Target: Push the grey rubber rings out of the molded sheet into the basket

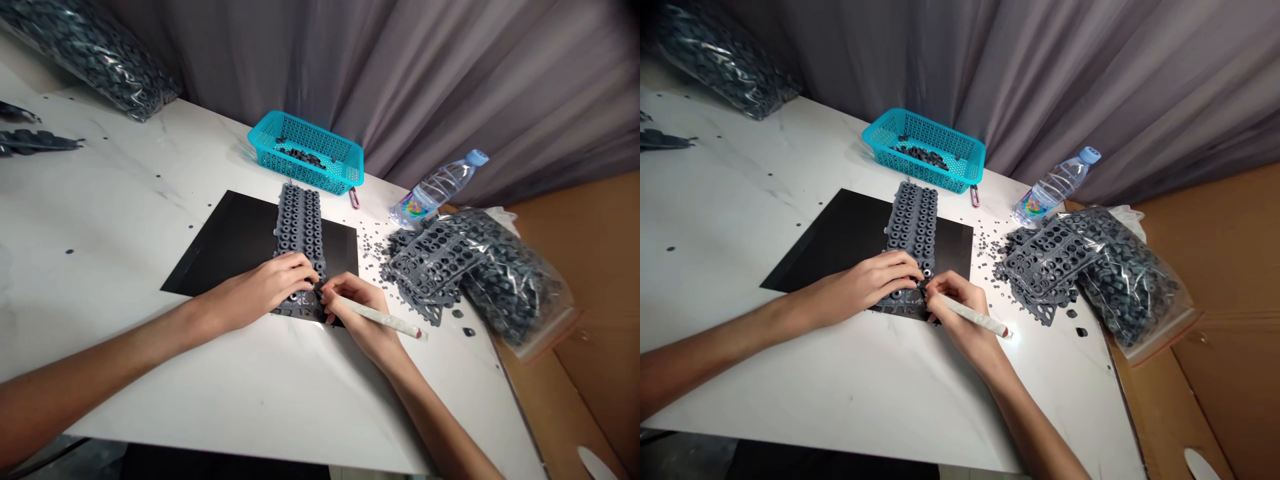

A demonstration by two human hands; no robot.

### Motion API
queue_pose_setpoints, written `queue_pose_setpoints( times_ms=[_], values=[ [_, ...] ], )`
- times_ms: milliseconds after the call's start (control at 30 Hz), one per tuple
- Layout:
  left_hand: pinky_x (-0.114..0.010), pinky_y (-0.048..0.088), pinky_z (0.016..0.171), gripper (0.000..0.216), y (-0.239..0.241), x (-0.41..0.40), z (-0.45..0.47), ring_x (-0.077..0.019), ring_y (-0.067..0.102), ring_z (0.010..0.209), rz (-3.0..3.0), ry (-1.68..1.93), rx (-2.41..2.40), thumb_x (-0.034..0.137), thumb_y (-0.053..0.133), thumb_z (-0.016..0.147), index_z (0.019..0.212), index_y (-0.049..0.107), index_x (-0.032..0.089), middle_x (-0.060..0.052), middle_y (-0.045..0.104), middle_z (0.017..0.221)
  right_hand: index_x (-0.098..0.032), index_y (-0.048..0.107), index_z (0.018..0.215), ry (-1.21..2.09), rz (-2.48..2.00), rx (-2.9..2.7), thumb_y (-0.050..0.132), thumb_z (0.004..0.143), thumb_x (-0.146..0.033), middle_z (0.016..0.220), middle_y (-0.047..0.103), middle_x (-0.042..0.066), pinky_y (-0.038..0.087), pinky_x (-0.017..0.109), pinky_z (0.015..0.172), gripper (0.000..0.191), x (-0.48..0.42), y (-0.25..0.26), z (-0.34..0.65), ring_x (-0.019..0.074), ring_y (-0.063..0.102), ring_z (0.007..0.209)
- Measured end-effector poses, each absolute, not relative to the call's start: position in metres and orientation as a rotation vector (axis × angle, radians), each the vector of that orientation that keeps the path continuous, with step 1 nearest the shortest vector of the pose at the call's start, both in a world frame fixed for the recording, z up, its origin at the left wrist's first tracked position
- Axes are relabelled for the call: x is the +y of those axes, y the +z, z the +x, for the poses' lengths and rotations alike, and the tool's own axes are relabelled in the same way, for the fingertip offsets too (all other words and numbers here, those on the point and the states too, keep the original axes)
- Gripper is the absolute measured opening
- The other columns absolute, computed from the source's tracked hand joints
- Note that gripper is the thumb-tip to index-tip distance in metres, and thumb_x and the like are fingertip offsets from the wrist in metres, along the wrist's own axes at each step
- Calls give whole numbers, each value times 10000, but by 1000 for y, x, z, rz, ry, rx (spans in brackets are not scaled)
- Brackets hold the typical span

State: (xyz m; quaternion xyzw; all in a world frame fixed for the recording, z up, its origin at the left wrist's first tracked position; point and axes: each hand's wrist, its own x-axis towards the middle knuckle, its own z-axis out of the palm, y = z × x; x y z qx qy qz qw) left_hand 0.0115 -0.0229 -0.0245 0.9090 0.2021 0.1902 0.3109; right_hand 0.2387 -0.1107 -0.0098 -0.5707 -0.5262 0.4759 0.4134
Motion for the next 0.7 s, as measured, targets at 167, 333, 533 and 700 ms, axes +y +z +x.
queue_pose_setpoints(
  times_ms=[167,333,533,700],
  values=[
    [-431,413,1218,298,-16,-26,13,-241,577,1329,2563,474,487,94,413,1097,1184,681,190,-71,675,1278,-201,697,878,1115,-1472,-1415,689,937,-293,755,666,-3,501,252,571,109,-112,-2,234,141,613,610],
    [-345,516,1057,267,-12,-31,21,-207,659,1124,2363,647,533,97,429,1092,1090,680,189,-64,680,1174,-195,692,852,1034,-1526,-1505,659,954,-291,725,649,-7,428,248,543,144,-113,-2,232,132,565,592],
    [-282,518,961,215,-11,-28,27,-177,673,1020,2053,675,634,236,509,1110,993,687,201,-26,698,1074,-195,681,849,1117,-1504,-1404,681,954,-278,718,634,-17,430,229,540,134,-115,-8,235,120,544,599],
    [-293,466,1070,243,-12,-25,21,-192,624,1204,2087,521,591,274,460,1136,1162,699,234,-34,681,1227,-191,670,862,1155,-1381,-1246,725,945,-322,737,695,7,491,227,495,164,-112,-4,247,124,603,548]
  ],
)
